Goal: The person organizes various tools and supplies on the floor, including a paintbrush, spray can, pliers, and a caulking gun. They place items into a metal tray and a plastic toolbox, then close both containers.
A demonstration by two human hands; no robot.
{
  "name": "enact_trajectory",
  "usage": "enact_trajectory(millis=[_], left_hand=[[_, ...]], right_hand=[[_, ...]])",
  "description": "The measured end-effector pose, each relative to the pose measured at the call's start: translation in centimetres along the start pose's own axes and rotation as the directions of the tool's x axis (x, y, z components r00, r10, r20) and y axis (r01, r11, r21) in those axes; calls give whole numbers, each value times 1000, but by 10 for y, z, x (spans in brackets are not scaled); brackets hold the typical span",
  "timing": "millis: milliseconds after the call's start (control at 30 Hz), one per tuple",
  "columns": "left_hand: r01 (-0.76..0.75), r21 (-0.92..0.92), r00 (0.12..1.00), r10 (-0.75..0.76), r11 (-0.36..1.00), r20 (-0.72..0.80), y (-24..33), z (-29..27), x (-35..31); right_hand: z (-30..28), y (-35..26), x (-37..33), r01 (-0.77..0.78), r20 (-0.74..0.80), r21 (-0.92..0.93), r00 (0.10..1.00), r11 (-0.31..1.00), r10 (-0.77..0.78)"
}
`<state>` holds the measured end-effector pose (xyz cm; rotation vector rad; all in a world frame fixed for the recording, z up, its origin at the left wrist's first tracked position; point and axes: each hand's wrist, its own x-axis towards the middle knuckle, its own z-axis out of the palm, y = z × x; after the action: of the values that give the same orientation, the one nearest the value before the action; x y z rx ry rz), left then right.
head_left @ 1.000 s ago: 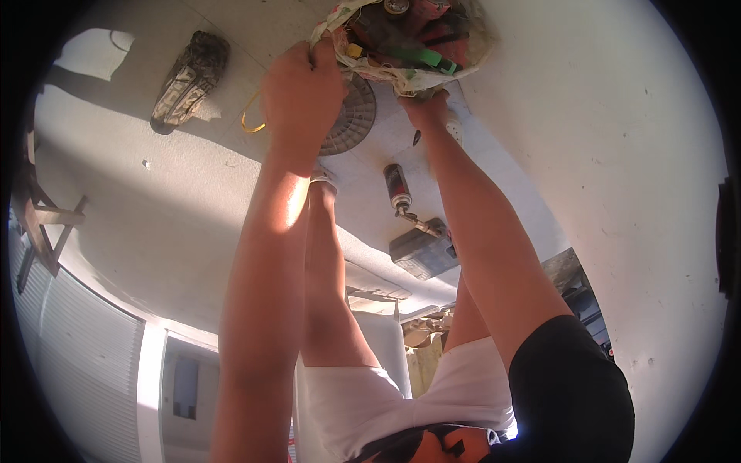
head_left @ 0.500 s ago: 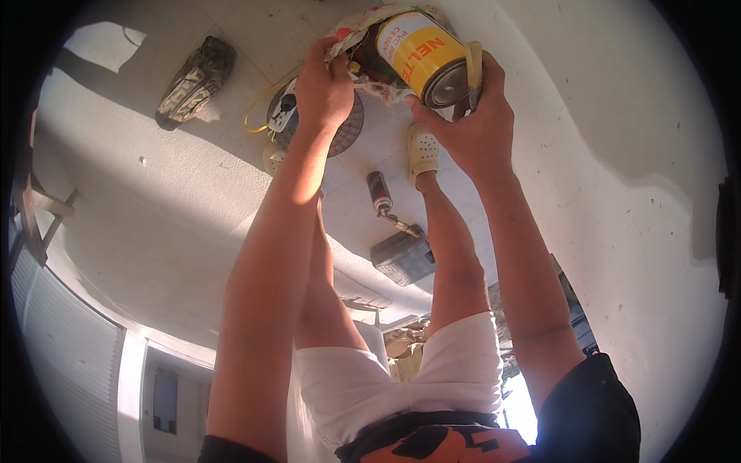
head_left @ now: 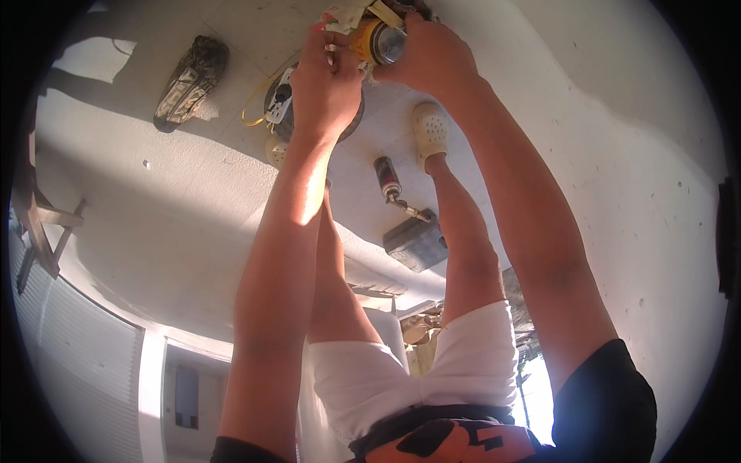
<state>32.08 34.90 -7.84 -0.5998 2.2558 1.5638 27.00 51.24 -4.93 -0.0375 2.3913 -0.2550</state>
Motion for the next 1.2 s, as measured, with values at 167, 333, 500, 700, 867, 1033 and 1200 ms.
enact_trajectory(millis=[167,333,500,700,867,1033,1200], left_hand=[[9,-26,999,-8,1000,50,3,-1,-9],[14,8,994,-15,1000,107,-6,-6,-14],[-30,252,995,5,967,99,-2,-24,-5],[-74,358,995,48,931,83,8,-21,3],[-139,582,990,99,801,99,10,-42,3],[-199,525,976,122,827,178,4,-31,-7],[-33,370,999,16,928,48,-1,-41,-5]], right_hand=[[4,-7,2,51,-54,-15,997,999,-51],[8,1,0,162,-60,-7,985,987,-162],[1,0,6,65,59,-16,996,998,-64],[-10,-8,5,83,58,2,995,997,-83],[-10,-5,-5,52,27,83,998,995,-55],[0,-11,9,22,89,160,995,987,-37],[-3,-3,0,23,4,125,1000,992,-23]])
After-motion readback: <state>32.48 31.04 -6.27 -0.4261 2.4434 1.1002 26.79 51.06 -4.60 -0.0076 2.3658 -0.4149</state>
